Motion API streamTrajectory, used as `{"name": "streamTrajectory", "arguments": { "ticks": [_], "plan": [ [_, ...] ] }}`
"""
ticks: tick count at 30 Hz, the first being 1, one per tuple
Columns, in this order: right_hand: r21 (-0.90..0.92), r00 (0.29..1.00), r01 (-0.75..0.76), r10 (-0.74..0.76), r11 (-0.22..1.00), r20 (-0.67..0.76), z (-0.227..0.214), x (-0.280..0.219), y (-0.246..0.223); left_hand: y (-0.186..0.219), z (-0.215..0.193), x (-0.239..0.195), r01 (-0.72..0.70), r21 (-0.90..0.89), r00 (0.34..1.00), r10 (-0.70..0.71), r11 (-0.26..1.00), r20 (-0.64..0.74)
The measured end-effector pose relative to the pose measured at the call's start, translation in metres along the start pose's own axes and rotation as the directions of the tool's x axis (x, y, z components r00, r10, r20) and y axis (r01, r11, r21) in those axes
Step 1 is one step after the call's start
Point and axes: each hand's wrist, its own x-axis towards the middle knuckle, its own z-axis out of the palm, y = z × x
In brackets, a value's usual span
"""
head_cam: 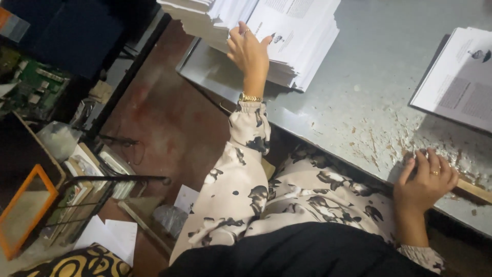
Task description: Folding individual sheets of printed paper and creasing the folds using a wooden block.
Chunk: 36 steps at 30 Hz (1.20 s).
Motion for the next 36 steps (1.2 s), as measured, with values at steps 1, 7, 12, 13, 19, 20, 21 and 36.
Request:
{"name": "streamTrajectory", "arguments": {
  "ticks": [1, 7, 12, 13, 19, 20, 21, 36],
  "plan": [
    [0.002, 1.000, 0.002, -0.002, 1.000, -0.004, -0.003, 0.001, -0.002, -0.001, 0.001, 0.000, 0.001, -0.002, 1.000, -0.001, 1.000, -0.005],
    [-0.010, 1.000, -0.014, 0.014, 1.000, 0.005, -0.003, 0.000, -0.002, 0.001, -0.001, -0.006, -0.026, -0.072, 0.994, 0.019, 0.997, -0.104],
    [0.083, 0.998, -0.039, 0.036, 0.996, 0.046, -0.014, 0.009, -0.011, -0.001, -0.007, -0.027, -0.562, -0.357, 0.745, 0.268, 0.746, -0.611],
    [0.081, 0.998, -0.044, 0.042, 0.996, 0.037, -0.014, 0.010, -0.010, 0.006, -0.029, -0.046, -0.569, -0.359, 0.740, 0.272, 0.740, -0.615],
    [0.368, 0.986, -0.165, 0.165, 0.915, 0.031, -0.053, 0.040, -0.031, 0.018, -0.116, -0.162, -0.243, -0.752, 0.944, -0.030, 0.613, -0.330],
    [0.582, 0.986, -0.124, 0.165, 0.804, -0.018, -0.068, 0.054, -0.039, 0.018, -0.121, -0.179, -0.179, -0.840, 0.983, 0.056, 0.512, -0.175],
    [0.758, 0.982, -0.080, 0.182, 0.648, -0.052, -0.088, 0.060, -0.049, 0.013, -0.127, -0.200, -0.083, -0.903, 0.986, 0.163, 0.421, -0.014],
    [0.945, 0.992, -0.009, 0.123, 0.326, -0.033, -0.144, 0.067, -0.029, 0.020, -0.158, -0.225, -0.252, -0.968, 0.687, 0.704, -0.003, -0.181]
  ]
}}
